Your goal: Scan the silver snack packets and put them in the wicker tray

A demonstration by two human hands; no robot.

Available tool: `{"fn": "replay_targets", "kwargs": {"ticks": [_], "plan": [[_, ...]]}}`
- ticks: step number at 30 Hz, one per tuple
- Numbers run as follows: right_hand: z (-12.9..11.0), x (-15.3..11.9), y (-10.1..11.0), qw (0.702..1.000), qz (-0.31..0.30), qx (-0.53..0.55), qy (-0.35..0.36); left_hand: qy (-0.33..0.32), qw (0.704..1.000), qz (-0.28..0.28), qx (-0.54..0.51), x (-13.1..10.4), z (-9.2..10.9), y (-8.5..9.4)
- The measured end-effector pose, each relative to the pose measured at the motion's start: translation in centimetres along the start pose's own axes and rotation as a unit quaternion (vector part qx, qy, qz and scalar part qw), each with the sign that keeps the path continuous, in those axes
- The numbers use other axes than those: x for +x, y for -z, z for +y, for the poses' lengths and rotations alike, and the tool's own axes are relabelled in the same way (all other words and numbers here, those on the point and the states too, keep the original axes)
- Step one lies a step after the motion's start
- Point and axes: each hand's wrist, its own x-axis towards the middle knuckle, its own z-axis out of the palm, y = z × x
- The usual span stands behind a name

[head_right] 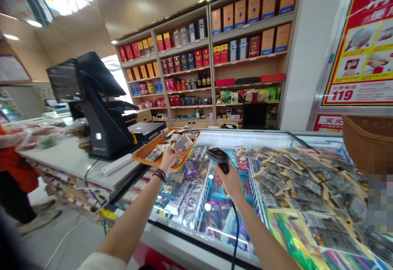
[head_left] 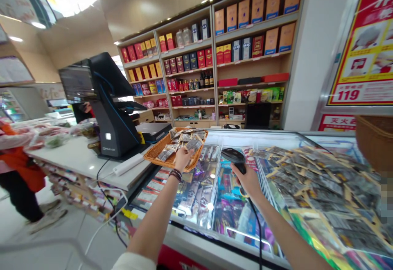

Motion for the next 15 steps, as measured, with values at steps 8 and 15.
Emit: {"fn": "replay_targets", "kwargs": {"ticks": [8, 15], "plan": [[0.6, 0.3, 0.8, 0.999, 0.019, 0.031, -0.023, 0.017, 0.963, -0.032, -0.269, -3.3, 1.9, -7.6], [-0.5, 0.0, 1.1, 0.998, 0.028, 0.047, -0.028, 0.106, 0.888, -0.032, -0.446, -5.7, 0.9, -13.7]]}}
